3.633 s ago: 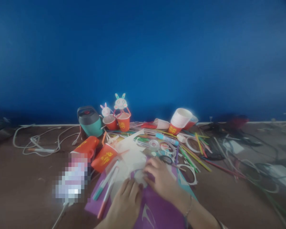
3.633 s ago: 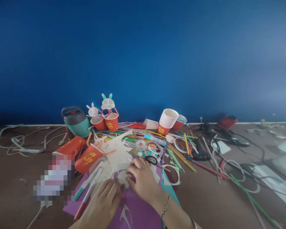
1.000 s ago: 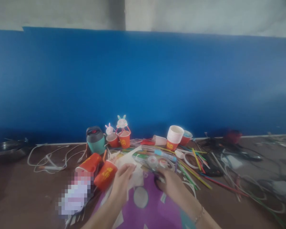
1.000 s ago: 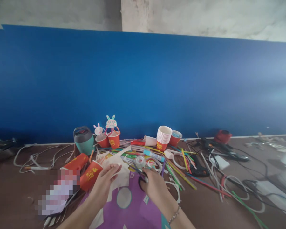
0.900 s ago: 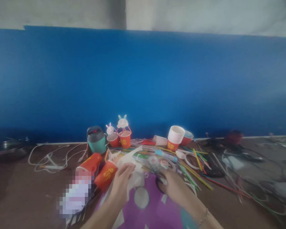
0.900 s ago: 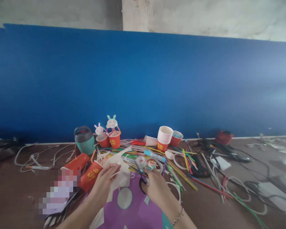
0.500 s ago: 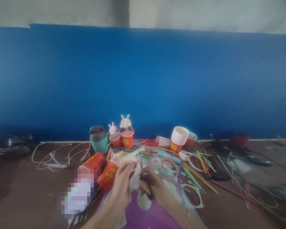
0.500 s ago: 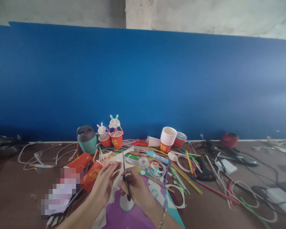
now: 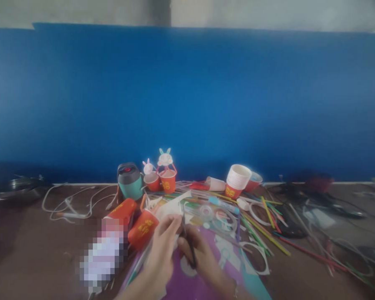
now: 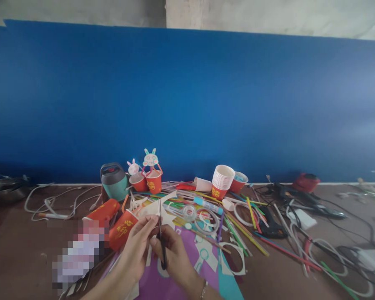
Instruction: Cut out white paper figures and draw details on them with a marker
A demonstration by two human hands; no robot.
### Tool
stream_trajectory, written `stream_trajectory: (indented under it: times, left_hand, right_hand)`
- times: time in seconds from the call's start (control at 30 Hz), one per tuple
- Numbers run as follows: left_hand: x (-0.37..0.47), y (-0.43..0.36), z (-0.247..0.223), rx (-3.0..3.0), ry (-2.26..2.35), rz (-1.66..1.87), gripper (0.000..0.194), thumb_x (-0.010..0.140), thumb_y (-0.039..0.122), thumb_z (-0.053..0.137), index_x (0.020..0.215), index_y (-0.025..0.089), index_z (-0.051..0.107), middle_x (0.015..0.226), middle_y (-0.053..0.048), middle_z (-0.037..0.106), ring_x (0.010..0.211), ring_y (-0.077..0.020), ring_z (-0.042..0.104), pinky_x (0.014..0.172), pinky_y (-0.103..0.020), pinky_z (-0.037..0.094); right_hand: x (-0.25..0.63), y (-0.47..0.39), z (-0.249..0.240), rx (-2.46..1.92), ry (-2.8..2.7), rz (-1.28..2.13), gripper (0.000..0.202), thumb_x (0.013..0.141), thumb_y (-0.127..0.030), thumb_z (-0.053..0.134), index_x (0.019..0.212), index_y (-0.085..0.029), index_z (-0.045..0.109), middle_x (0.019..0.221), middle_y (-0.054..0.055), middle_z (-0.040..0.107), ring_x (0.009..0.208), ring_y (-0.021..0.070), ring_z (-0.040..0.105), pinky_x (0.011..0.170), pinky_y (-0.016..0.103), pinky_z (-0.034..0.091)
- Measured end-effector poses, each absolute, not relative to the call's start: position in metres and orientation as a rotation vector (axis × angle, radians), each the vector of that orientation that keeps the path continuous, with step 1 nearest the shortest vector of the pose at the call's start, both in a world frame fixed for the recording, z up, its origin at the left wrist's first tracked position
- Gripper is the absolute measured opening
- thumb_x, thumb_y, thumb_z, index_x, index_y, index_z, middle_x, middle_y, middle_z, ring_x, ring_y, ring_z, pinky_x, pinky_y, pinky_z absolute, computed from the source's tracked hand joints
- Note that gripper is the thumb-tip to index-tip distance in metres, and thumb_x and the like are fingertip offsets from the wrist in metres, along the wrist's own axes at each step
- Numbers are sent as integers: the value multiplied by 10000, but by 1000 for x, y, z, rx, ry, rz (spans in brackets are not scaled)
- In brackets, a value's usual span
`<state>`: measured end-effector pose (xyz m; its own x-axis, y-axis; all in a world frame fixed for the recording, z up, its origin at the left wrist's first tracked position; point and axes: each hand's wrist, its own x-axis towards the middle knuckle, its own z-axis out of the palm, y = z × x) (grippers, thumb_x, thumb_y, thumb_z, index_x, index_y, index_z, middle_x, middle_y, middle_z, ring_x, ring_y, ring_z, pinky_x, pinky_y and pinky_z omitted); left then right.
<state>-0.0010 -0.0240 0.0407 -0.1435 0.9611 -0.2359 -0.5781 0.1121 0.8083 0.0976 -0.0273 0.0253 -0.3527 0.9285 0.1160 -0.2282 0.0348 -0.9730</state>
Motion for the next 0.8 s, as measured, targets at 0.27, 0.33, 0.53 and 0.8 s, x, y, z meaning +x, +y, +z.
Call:
stream_trajectory:
  times: [0.27,0.33,0.53,0.8]
  left_hand:
    - [-1,-26,42,571,1029,1432,290,594,373,794,682,165,610,632,22,555,519,-96,500,465,-190,391]
    - [0,-27,41,592,1028,1424,292,613,383,780,679,169,593,621,27,543,496,-89,488,451,-186,380]
    - [-1,-27,40,663,1015,1400,271,700,380,724,681,179,543,623,36,525,468,-70,465,449,-178,372]
    - [-1,-29,42,723,984,1387,244,752,380,685,710,189,538,601,44,516,415,-60,438,411,-180,339]
  right_hand:
    - [98,-27,24,-840,-1359,1470,462,737,-637,623,797,-191,517,598,-61,425,501,82,375,472,220,295]
    - [97,-27,22,-844,-1369,1449,468,735,-637,622,799,-186,515,602,-60,418,510,86,382,479,223,296]
    - [96,-27,19,-862,-1366,1423,430,740,-593,642,772,-192,493,623,-54,433,540,94,386,500,227,305]
    - [95,-28,22,-893,-1349,1407,425,715,-572,683,726,-204,469,624,-50,435,552,102,388,509,232,312]
